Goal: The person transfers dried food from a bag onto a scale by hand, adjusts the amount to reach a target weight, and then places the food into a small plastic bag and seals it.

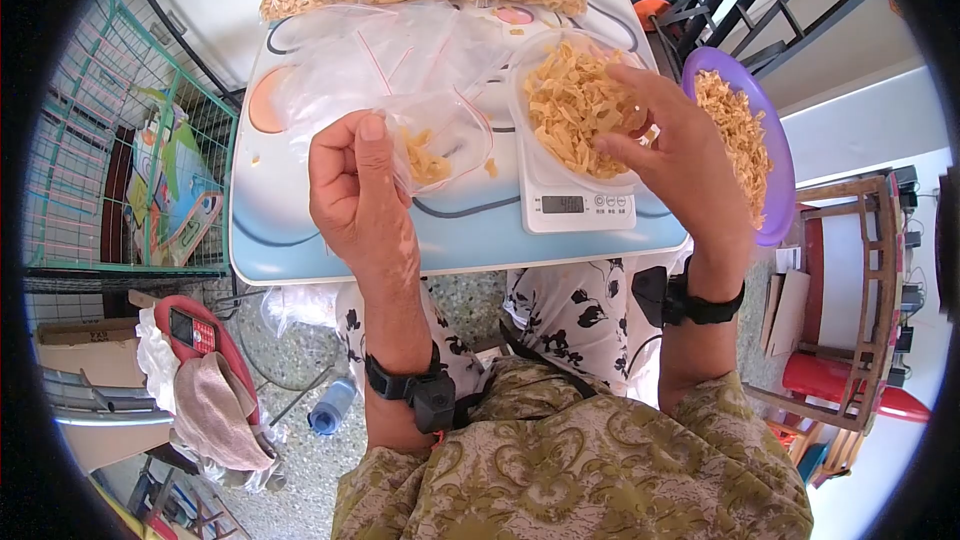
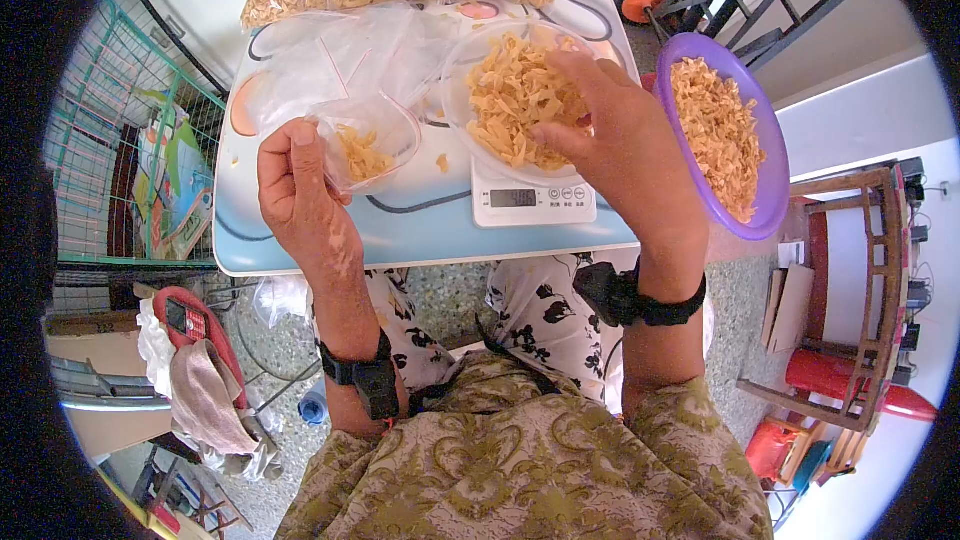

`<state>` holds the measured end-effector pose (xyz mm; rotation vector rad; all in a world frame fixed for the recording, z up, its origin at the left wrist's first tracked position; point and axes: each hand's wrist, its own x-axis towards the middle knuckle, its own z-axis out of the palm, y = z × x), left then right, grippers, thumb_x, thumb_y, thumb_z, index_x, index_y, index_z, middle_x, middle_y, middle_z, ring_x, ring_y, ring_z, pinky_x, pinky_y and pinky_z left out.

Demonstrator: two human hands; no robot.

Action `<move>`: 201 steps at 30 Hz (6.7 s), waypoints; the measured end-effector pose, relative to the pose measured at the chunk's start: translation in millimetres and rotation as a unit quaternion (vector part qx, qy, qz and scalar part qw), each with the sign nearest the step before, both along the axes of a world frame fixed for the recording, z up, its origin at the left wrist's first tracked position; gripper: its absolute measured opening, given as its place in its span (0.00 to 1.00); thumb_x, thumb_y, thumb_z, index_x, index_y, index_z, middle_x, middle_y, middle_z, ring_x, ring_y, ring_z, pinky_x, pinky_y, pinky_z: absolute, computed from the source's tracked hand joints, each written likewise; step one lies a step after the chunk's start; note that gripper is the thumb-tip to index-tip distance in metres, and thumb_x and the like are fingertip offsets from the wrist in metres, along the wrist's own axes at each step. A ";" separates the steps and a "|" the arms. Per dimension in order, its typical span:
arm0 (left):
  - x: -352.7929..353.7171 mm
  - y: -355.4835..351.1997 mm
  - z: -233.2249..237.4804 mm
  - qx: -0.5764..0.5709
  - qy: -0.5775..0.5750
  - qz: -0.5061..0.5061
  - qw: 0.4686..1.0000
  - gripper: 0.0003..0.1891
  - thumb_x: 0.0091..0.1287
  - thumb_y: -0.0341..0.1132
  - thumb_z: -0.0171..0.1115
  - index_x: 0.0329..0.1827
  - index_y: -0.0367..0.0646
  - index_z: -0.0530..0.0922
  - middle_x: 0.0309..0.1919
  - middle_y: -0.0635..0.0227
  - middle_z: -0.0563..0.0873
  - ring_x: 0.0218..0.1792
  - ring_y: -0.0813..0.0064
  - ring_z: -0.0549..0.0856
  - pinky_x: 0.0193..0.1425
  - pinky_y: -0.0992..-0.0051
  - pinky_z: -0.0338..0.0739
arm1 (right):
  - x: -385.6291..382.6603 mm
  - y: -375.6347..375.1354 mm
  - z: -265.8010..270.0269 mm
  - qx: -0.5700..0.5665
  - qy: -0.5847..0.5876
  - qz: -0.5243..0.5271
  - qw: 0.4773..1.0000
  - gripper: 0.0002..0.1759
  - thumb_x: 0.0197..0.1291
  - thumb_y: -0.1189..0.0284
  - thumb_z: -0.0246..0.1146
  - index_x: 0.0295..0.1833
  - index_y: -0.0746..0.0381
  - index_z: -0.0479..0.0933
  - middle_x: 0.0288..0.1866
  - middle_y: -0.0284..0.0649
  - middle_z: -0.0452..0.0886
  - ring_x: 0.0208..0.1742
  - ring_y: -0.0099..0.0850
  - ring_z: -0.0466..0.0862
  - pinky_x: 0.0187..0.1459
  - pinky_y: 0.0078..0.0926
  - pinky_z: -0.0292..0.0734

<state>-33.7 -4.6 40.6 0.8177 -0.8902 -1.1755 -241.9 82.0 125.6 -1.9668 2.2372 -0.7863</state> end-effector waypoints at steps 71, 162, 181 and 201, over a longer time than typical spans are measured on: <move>1.8 2.8 3.9 0.007 0.031 -0.028 0.999 0.08 0.70 0.36 0.62 0.41 0.40 0.78 0.24 0.75 0.78 0.18 0.89 0.69 0.19 0.87 0.62 | 103.1 -47.5 -24.7 -0.001 -0.026 0.151 0.988 0.12 0.60 0.76 0.59 0.49 0.62 0.71 0.36 0.48 0.80 0.37 0.50 0.80 0.36 0.42 0.74; 0.1 -3.6 -6.0 0.005 0.014 0.029 0.999 0.10 0.70 0.39 0.62 0.42 0.39 0.79 0.25 0.78 0.78 0.19 0.93 0.68 0.19 0.88 0.58 | -1.2 -24.4 -19.9 -0.046 0.034 0.016 0.998 0.09 0.58 0.74 0.62 0.44 0.63 0.78 0.41 0.46 0.80 0.42 0.46 0.81 0.45 0.36 0.77; -2.7 -3.5 -3.9 0.001 0.008 0.036 0.999 0.11 0.70 0.38 0.62 0.42 0.39 0.79 0.25 0.78 0.79 0.19 0.93 0.69 0.18 0.89 0.58 | -5.6 -14.6 -12.1 -0.041 -0.048 -0.041 0.997 0.10 0.58 0.73 0.65 0.43 0.65 0.79 0.34 0.43 0.81 0.32 0.33 0.81 0.36 0.27 0.76; -1.0 -1.8 -2.4 0.014 0.004 0.037 0.999 0.11 0.69 0.39 0.63 0.42 0.39 0.79 0.26 0.77 0.79 0.18 0.93 0.68 0.17 0.89 0.58 | -1.3 -9.2 -10.6 0.019 0.031 -0.001 0.999 0.16 0.51 0.75 0.66 0.47 0.63 0.76 0.42 0.47 0.78 0.41 0.46 0.82 0.42 0.37 0.77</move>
